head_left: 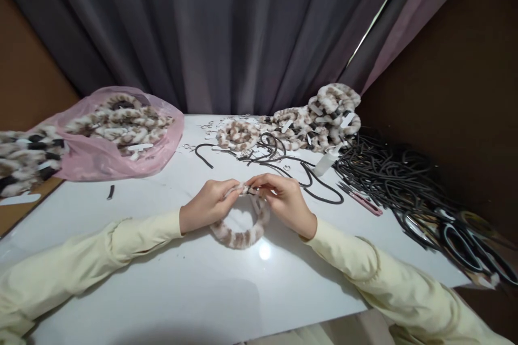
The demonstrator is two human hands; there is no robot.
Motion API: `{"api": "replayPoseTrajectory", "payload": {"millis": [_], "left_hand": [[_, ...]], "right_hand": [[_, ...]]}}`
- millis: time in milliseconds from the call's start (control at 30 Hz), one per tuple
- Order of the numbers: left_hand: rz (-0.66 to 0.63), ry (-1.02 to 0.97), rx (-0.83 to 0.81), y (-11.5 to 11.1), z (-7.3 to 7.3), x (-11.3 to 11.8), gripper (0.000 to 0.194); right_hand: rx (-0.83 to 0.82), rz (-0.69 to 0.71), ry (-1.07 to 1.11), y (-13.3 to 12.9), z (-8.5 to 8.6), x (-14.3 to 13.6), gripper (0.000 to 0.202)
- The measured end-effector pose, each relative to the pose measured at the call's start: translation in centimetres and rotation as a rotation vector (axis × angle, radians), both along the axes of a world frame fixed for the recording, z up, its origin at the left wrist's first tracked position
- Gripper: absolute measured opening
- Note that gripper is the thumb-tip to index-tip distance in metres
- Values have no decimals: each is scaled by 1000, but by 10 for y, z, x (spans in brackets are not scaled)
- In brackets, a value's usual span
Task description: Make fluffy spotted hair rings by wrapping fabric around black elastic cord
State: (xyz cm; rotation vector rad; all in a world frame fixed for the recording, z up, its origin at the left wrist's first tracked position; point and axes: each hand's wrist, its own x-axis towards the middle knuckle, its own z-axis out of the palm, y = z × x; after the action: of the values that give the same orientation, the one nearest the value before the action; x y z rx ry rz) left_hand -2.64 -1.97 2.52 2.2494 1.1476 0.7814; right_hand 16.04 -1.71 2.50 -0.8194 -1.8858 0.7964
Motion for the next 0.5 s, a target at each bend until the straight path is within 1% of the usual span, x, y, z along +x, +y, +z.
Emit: {"api": "replayPoseTrajectory", "payload": {"millis": [67,133,233,267,333,400,500], "left_hand": [[-48,14,67,-1,-2,-1,22],[-69,30,124,-3,-3,-2,20],[-107,64,188,-3,-5,-3,19],[-134,80,215,-3,-7,-4,20],[-207,114,289,-3,-10,-5,20],[-280,149,404,-1,-14,-6,21],[-364,219,667,3,-16,-7,21]], "right_hand": [[-83,-3,27,0,1,-1,13],[-175,-5,61,0,3,-2,9],[-357,17,115,2,7,-2,2],[-424,36,130,3,8,-2,2],[-565,80,159,8,9,0,10],[-711,134,176,12,9,2,17],[-900,212,172,18,7,6,23]]}}
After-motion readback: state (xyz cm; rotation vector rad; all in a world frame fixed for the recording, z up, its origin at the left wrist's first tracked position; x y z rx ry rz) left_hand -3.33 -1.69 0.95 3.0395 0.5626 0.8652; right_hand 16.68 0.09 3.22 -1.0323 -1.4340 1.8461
